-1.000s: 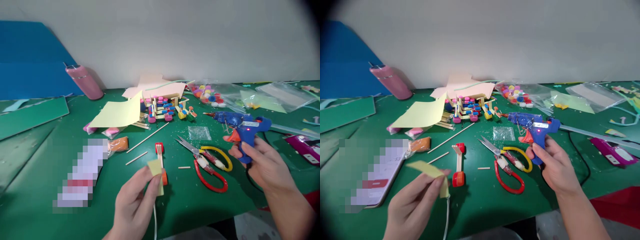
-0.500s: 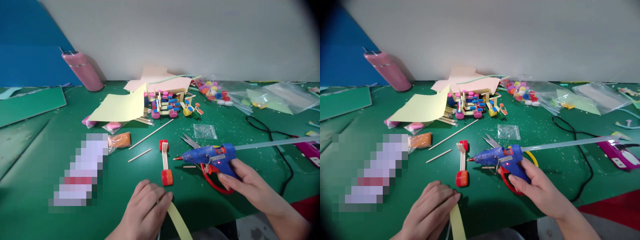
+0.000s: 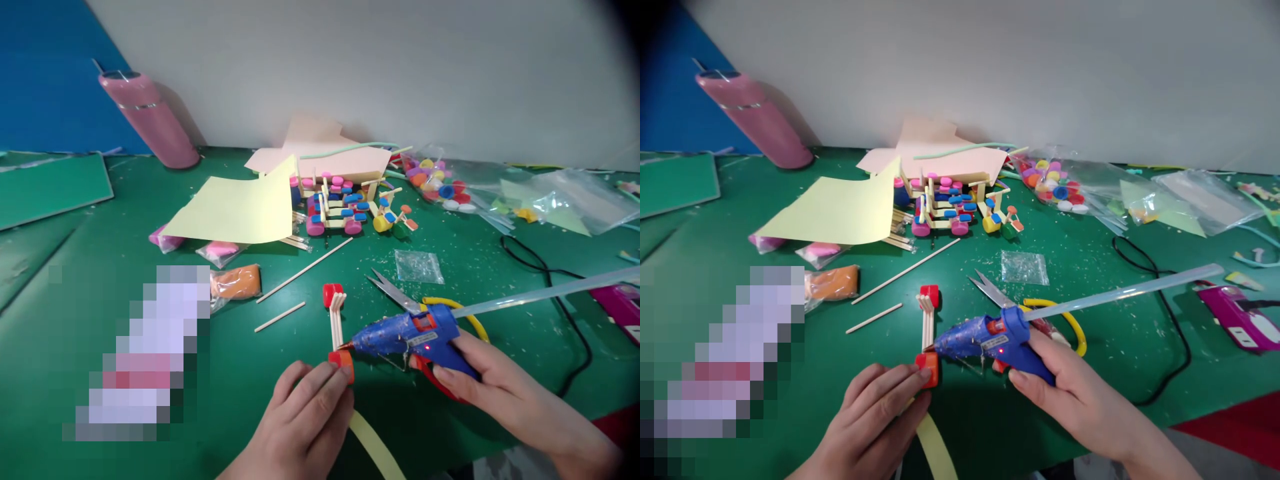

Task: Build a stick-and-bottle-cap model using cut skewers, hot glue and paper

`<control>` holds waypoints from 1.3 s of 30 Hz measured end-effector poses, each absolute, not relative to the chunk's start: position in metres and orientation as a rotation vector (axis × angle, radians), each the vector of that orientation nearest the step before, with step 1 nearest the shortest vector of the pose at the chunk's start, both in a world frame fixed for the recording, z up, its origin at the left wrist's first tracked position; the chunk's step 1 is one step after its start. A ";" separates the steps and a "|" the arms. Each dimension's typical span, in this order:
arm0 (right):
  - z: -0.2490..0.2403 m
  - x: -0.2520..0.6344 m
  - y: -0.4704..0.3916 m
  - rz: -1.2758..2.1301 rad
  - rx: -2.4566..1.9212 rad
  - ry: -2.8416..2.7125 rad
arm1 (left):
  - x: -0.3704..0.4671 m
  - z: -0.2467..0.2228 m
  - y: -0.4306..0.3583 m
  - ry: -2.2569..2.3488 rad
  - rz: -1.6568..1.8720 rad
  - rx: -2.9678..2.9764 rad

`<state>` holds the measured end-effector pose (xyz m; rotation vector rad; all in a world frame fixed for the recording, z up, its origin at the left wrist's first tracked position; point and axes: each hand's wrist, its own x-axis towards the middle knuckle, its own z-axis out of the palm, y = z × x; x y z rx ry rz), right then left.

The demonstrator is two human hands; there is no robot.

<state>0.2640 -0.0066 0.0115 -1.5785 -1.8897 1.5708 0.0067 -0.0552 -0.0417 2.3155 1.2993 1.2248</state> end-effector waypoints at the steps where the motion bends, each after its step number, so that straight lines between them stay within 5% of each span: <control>1: 0.011 0.264 -0.006 1.558 -1.580 -1.913 | 0.006 -0.042 -0.056 1.302 1.187 2.305; 31: 0.017 0.267 0.004 1.397 -1.556 -2.089 | 0.000 -0.044 -0.056 1.290 1.070 2.480; 39: 0.009 0.259 0.001 1.632 -1.516 -1.946 | 0.002 -0.047 -0.054 1.296 1.169 2.472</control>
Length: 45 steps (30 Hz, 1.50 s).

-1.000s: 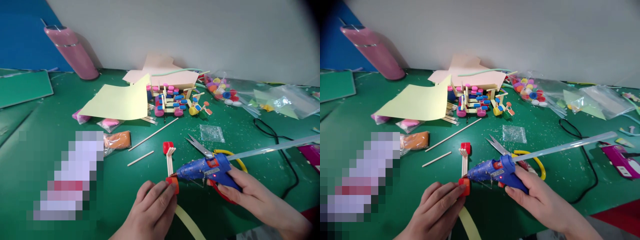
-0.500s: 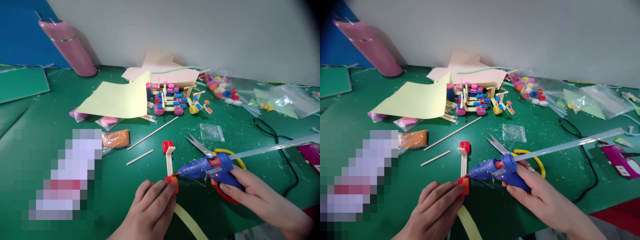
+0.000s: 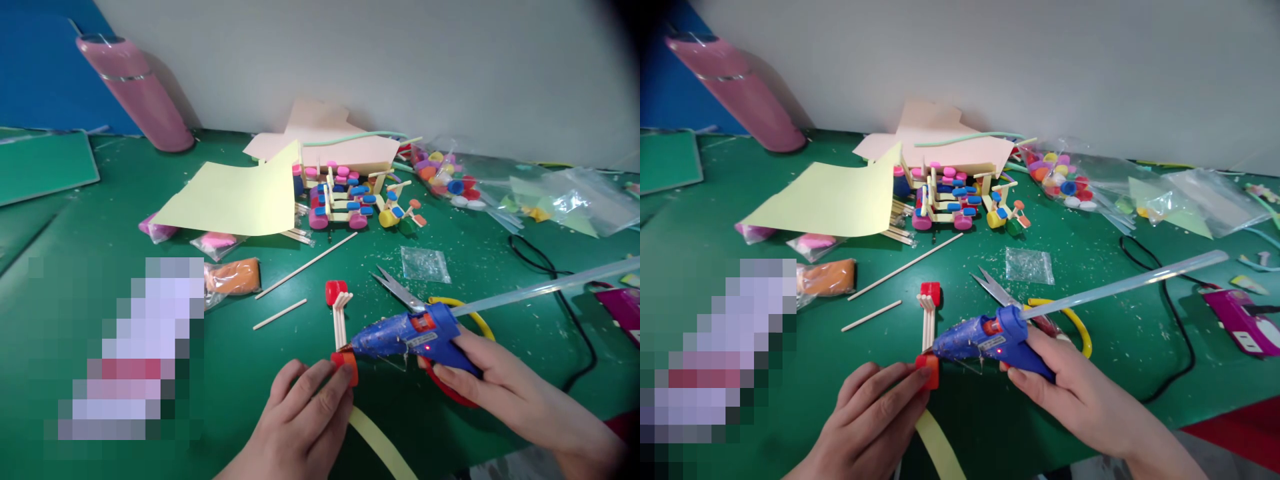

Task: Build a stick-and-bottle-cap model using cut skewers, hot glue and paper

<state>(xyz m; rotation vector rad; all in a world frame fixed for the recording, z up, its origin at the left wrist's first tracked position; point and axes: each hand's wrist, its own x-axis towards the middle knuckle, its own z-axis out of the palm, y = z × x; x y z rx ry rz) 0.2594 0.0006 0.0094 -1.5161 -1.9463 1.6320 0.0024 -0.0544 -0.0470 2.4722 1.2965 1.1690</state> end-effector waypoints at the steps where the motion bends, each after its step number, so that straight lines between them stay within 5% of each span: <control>1: 0.009 0.260 0.000 1.637 -1.519 -1.946 | 0.002 -0.047 -0.054 1.297 1.155 2.479; 45: 0.016 0.265 0.003 1.427 -1.626 -2.128 | 0.002 -0.047 -0.052 1.267 1.186 2.504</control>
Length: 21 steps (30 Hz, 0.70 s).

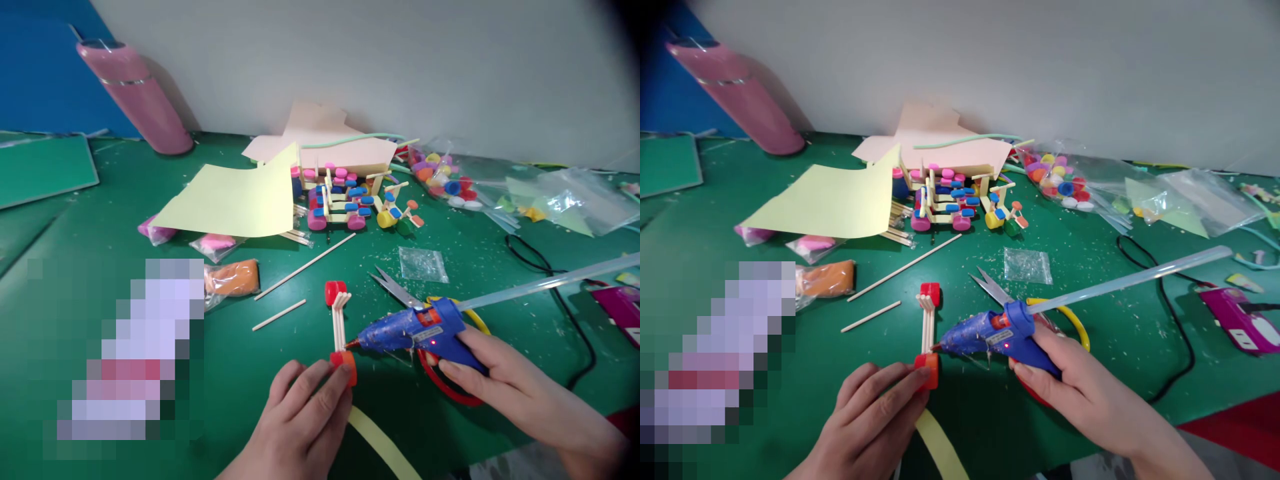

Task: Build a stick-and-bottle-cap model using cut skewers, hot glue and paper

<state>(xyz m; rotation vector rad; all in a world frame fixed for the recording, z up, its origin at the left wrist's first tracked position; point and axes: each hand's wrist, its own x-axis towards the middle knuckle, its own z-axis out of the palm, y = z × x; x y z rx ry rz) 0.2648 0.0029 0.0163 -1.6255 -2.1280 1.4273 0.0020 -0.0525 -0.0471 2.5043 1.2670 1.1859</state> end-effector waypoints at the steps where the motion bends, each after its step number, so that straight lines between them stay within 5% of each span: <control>1: 0.016 0.265 0.003 1.440 -1.617 -2.126 | 0.002 -0.047 -0.052 1.268 1.200 2.502; 21: 0.016 0.257 0.004 1.528 -1.548 -2.058 | 0.004 -0.046 -0.053 1.276 1.217 2.473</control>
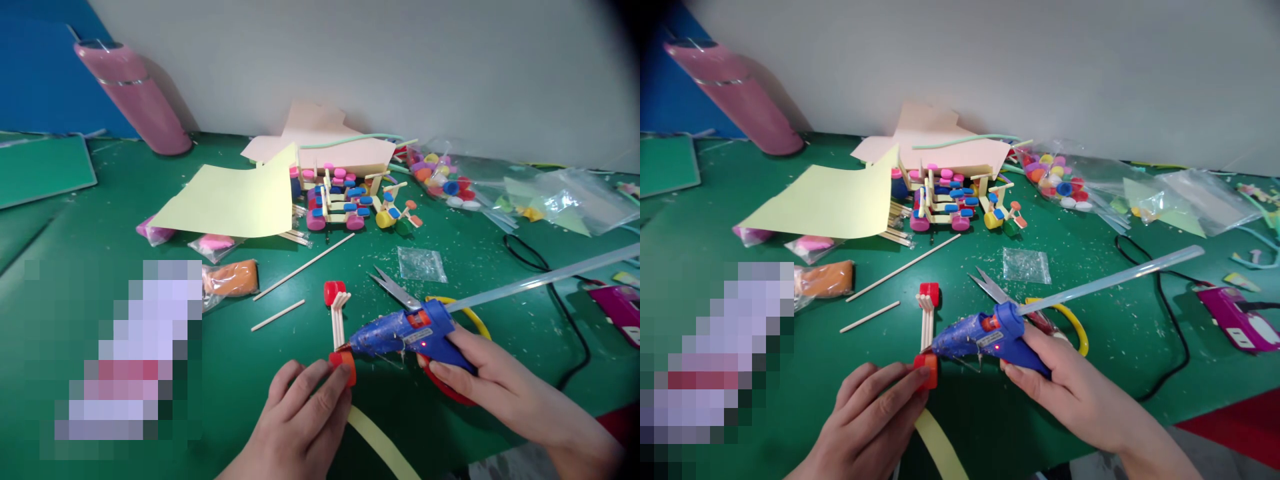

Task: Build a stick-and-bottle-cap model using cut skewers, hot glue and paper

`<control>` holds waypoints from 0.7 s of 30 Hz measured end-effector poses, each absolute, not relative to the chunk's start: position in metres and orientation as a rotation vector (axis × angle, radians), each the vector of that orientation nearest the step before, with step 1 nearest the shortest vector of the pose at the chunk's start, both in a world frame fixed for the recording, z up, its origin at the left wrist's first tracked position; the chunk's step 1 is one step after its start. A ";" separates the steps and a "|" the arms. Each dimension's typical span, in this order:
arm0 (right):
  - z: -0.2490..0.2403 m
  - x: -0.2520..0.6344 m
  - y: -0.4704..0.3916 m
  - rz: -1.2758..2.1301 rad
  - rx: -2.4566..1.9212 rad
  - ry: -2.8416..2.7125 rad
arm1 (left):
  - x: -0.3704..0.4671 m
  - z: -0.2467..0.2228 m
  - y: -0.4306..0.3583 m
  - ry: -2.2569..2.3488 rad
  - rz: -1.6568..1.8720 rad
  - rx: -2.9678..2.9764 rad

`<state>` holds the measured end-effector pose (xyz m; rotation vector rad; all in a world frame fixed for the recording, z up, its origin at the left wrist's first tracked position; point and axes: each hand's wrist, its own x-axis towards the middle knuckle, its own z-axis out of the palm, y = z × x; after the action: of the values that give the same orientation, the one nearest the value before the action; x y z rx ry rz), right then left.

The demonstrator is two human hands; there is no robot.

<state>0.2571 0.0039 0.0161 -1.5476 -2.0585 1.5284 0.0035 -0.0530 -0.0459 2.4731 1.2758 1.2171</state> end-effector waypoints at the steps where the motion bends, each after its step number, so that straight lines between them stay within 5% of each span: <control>1: 0.016 0.258 0.004 1.533 -1.549 -2.057 | 0.003 -0.045 -0.053 1.277 1.195 2.473; 21: 0.026 0.236 0.014 1.256 -1.592 -2.105 | 0.001 -0.044 -0.055 1.289 1.111 2.449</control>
<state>0.2361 0.0137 0.0260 -1.5918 -2.1054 1.2559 0.0011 -0.0548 -0.0438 2.4490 1.2890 1.1106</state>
